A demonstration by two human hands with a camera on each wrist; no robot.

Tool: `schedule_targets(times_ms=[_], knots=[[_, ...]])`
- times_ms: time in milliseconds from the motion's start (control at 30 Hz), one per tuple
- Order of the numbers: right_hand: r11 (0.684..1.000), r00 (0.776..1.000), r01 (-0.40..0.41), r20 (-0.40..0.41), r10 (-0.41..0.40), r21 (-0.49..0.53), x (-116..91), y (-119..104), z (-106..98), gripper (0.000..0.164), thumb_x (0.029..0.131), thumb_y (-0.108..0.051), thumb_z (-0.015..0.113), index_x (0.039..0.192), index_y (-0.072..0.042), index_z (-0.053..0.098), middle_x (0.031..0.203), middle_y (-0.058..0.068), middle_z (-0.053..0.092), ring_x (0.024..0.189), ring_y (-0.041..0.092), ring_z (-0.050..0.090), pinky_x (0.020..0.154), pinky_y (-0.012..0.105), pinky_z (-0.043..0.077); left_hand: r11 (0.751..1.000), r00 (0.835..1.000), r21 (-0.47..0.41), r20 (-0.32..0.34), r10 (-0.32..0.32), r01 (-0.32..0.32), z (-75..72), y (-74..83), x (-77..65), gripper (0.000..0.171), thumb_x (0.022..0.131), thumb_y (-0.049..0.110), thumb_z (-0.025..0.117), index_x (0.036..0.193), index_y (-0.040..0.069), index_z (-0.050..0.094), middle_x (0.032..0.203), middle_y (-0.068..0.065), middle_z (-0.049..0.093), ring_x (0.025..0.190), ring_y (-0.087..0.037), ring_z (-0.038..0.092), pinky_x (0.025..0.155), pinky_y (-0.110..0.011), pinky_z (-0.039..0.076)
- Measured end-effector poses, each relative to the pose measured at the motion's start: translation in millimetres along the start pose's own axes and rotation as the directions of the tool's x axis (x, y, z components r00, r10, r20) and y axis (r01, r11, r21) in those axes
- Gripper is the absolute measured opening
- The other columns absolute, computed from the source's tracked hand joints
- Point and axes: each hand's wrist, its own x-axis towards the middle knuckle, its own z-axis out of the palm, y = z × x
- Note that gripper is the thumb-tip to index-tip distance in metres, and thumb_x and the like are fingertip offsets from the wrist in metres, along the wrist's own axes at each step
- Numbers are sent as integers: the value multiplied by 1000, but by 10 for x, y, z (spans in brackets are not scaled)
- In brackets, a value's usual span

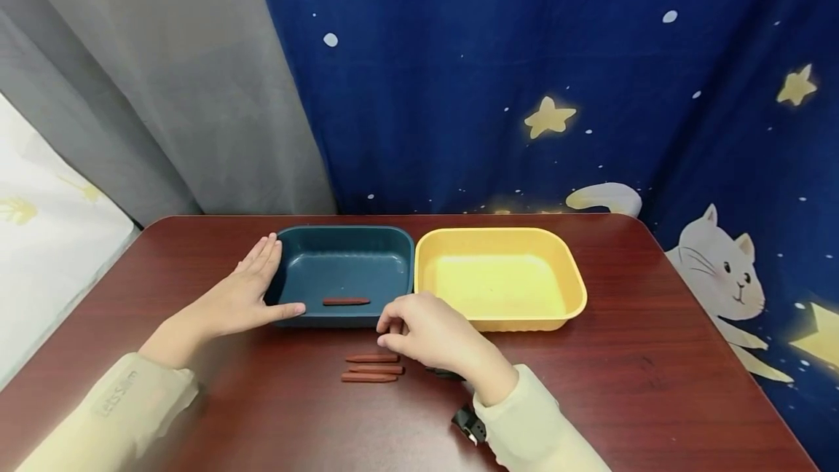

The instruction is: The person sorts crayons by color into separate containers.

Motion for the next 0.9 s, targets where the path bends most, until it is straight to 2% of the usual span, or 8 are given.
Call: schedule_targets(times_ms=[200, 500, 733, 900], knots=[[994, 1000, 1, 30, 3, -113, 13, -11, 106, 10, 91, -16, 70, 98, -12, 76, 92, -6, 70, 79, 6, 61, 75, 23, 51, 1000, 1000, -5, 3, -3, 3, 5, -4, -5, 125, 81, 77, 58, 157, -5, 4, 167, -22, -2, 155, -40, 0, 119, -66, 15], [970, 996, 5, 83, 16, -244, 64, -50, 202, 9, 88, -17, 74, 97, -14, 76, 97, -4, 72, 88, 10, 65, 78, 27, 54, 1000, 1000, 0, -3, 0, 0, 8, -9, -1, 124, 81, 77, 58, 157, -5, 4, 167, -22, -2, 155, -41, 0, 119, -66, 16], [963, 992, -2, 118, 34, -268, 89, -47, 251, 11, 89, -18, 74, 99, -15, 76, 98, -5, 72, 87, 9, 63, 78, 27, 54, 1000, 1000, 5, -1, -6, 6, 8, -14, 0, 125, 81, 78, 58, 157, -5, 4, 167, -21, -2, 155, -40, 0, 119, -66, 15], [965, 991, 6, 129, 29, -262, 110, -11, 278, 12, 88, -14, 74, 99, -14, 77, 99, -5, 73, 90, 9, 65, 80, 27, 54, 1000, 1000, 4, 6, -7, 7, 0, -13, -2, 125, 81, 79, 56, 157, -5, 4, 167, -21, -3, 155, -40, -1, 118, -67, 16]])
